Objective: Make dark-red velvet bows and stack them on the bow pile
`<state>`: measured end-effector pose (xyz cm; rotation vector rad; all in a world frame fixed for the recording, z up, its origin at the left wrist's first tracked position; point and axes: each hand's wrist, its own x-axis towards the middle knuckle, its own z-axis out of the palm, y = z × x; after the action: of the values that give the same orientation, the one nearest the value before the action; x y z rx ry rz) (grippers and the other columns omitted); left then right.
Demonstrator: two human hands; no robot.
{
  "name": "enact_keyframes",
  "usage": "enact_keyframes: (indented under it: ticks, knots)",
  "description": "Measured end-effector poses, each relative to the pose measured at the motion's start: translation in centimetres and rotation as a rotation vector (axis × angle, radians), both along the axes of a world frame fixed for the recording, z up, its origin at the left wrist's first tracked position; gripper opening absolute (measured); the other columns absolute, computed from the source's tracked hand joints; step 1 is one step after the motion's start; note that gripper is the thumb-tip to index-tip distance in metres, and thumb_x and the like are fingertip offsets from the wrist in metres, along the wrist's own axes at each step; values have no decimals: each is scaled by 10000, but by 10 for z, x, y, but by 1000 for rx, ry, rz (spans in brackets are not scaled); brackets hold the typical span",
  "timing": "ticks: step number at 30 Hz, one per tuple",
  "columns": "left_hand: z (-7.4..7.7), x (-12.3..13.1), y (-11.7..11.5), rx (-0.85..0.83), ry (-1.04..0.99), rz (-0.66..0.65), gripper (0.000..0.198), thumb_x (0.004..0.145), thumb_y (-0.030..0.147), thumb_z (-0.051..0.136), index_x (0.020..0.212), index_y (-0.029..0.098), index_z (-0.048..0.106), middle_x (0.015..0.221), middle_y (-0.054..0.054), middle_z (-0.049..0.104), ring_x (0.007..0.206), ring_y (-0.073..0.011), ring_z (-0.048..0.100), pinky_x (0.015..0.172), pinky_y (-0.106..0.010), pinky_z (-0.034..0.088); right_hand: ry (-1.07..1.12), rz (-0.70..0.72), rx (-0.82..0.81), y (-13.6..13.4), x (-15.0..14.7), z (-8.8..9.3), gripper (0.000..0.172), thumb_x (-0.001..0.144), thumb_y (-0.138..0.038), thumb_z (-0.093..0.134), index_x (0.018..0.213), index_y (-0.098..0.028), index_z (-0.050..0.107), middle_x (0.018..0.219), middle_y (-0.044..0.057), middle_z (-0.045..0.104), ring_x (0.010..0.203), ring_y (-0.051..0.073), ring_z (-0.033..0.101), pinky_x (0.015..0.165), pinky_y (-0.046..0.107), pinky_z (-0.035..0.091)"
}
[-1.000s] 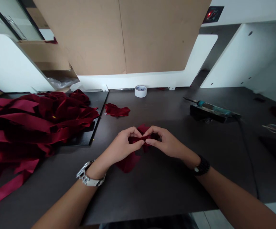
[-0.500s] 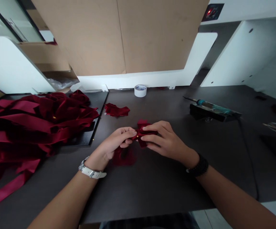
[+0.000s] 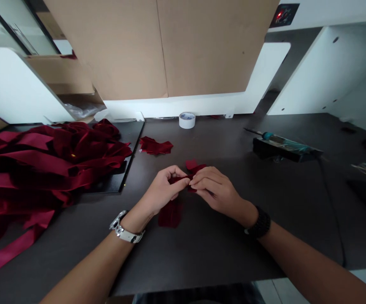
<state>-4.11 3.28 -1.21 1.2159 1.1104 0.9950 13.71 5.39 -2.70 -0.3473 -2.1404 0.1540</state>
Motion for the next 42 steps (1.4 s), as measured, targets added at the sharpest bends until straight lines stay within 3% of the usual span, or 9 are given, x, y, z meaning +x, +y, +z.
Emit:
enact_keyframes:
  ticks: [9,16,19,23,26,31,39,42]
  knots:
    - [2,-3,0,360,195,-16,154,762,228,623,667,160,523,641,35,528,607,-86,473,587,-201,378,175,-24,-537,-1,-5,-2,106,827,-165,648,770,-197,566,919,45,563,874,160,568,776,315,474]
    - [-1,-2,-2,326,178,-50,158,801,264,616,720,169,518,664,47,508,578,-79,453,569,-201,373,201,83,-926,1,-7,-5,172,815,-249,631,747,-207,479,905,33,577,856,161,562,752,310,446]
    - [-2,-2,-3,311,163,-60,162,808,281,619,737,173,521,646,51,489,554,-74,430,543,-198,355,220,155,-1037,2,-7,-4,181,813,-265,630,841,-222,456,912,21,587,865,154,577,776,310,455]
    - [-3,-3,-3,292,155,-71,160,826,308,605,770,182,522,585,69,438,498,-70,389,503,-199,328,141,149,-1024,3,-6,-2,150,856,-278,574,982,-217,522,938,27,600,900,152,581,827,319,444]
    - [-3,-3,-3,278,125,-98,170,860,330,560,783,189,507,555,81,408,456,-66,358,477,-201,313,121,106,-986,1,-5,0,84,875,-284,543,900,-204,540,857,13,586,811,142,557,755,299,430]
    - [-3,-1,-3,333,166,-67,185,801,319,647,777,171,539,668,42,513,539,-66,437,517,-195,352,148,95,-960,-2,-5,3,98,876,-286,526,835,-205,489,765,-17,512,700,121,471,667,272,375]
    - [-5,1,-6,111,-8,-57,234,776,339,677,755,171,515,605,64,476,394,-20,345,378,-164,237,155,161,-948,-2,-4,0,118,905,-293,473,818,-213,478,787,-11,477,738,131,457,702,277,373]
    - [-6,2,-5,76,-32,-24,242,741,317,696,712,168,509,571,67,461,381,-18,334,363,-156,221,127,92,-879,4,-2,0,149,906,-303,473,795,-210,507,803,1,489,756,137,472,727,287,392]
